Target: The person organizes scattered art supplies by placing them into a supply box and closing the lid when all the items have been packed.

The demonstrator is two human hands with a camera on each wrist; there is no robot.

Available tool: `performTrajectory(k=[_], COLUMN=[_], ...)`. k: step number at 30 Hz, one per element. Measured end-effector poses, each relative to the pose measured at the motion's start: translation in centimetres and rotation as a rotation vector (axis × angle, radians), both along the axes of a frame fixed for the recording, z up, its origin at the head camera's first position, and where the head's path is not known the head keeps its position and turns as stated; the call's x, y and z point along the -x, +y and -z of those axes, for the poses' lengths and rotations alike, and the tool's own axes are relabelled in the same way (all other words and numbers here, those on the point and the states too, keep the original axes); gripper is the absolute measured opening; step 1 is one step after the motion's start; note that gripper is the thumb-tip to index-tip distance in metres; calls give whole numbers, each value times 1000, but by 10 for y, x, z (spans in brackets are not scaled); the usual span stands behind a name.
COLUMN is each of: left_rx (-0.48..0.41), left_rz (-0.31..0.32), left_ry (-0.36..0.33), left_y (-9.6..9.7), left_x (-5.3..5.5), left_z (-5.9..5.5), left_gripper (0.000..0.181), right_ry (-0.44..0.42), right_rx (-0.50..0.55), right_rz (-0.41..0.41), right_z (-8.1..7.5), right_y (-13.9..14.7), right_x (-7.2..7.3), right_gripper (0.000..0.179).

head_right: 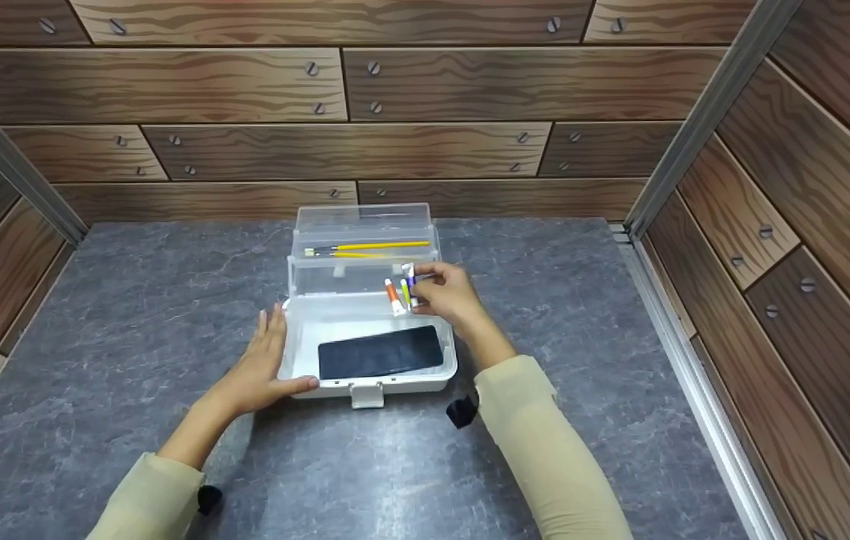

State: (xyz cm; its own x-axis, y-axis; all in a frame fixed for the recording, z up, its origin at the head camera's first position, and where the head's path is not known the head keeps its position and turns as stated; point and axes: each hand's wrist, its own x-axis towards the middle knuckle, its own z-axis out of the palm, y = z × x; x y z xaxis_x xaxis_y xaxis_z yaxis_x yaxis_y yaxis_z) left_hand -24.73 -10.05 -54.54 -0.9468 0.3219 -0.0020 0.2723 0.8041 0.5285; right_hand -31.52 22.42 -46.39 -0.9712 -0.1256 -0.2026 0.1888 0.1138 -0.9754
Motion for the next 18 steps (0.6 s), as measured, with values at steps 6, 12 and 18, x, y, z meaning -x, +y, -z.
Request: performTrajectory(k=[6, 12, 18], left_rx=[4, 8, -7], left_rz=[-8, -17, -12], left_ry=[-4, -22, -8], left_y=[0, 1, 1], left_x=[-1, -1, -1], left_z=[1, 0, 0], left_gripper=[138, 139, 138], right_ry=[-6, 12, 31], right_rx=[9, -27, -66], right_rz=[-14, -40, -51], right_z=[2, 3, 4], right_y=[-14, -24, -34], right_x=[2, 5, 9], right_gripper=[47, 49, 48])
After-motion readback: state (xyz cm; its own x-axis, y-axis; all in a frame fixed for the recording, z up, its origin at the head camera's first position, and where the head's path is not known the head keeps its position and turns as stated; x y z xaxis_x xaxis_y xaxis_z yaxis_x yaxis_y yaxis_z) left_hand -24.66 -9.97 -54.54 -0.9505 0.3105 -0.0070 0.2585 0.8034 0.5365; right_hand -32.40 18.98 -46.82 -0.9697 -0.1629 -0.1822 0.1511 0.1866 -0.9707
